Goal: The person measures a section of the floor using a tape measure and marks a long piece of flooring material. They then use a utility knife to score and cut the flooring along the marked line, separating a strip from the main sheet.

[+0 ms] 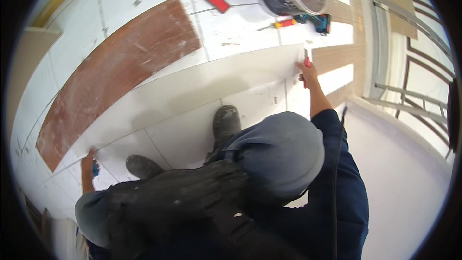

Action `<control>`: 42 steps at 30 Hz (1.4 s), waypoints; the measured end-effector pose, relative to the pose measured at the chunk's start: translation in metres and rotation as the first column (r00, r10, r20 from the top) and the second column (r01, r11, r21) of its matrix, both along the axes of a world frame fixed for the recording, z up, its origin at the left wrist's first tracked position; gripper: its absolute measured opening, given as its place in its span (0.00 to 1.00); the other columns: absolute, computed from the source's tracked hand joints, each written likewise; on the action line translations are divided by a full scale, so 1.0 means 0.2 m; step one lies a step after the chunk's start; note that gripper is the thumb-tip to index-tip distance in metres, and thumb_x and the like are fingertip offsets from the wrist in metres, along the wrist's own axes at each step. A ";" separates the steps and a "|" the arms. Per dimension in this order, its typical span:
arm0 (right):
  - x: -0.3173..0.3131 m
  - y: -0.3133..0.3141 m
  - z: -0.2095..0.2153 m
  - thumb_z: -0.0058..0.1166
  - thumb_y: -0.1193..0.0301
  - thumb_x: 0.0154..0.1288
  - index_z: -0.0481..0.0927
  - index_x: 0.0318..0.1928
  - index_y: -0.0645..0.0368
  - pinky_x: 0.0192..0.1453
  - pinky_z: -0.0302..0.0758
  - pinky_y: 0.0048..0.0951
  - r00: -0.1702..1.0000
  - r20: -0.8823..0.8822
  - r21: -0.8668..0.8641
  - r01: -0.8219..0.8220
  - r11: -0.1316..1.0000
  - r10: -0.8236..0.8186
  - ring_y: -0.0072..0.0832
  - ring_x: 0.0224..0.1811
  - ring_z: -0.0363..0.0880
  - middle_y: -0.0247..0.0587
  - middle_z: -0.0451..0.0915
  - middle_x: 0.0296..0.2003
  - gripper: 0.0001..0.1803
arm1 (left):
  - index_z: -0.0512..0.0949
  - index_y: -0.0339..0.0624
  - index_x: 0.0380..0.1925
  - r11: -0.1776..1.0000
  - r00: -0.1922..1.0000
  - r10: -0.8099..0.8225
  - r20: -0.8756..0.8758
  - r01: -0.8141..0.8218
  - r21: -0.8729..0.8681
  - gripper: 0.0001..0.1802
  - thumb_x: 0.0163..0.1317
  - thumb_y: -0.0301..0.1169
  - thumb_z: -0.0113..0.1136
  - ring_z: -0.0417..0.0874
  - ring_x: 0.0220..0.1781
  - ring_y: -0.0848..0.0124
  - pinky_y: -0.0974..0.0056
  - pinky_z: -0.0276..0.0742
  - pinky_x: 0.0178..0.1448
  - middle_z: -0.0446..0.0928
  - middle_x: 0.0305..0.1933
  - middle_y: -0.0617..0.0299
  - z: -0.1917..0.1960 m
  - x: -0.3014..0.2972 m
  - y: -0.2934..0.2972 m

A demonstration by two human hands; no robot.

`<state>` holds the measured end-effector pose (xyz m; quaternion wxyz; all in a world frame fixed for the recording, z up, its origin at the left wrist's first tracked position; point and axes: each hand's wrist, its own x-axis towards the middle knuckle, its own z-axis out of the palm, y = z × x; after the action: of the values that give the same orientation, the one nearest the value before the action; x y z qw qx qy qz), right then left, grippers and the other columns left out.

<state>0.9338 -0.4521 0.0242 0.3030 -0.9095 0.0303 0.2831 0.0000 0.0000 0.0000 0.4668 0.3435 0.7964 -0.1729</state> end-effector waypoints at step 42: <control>-0.58 0.63 0.87 0.68 0.58 0.62 0.81 0.42 0.56 0.32 0.71 0.23 0.846 -0.231 0.060 -0.481 0.874 0.481 0.17 0.28 0.71 0.26 0.71 0.26 0.17 | 0.77 0.43 0.34 0.512 0.336 0.542 0.770 -0.859 0.015 0.21 0.63 0.50 0.71 0.77 0.21 0.68 0.60 0.78 0.27 0.75 0.24 0.61 0.10 0.54 -0.15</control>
<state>0.8172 -0.3268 0.1979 0.2166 -0.8472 -0.1624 0.4571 0.1089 -0.0305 0.0191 0.6627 0.0814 0.6465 0.3691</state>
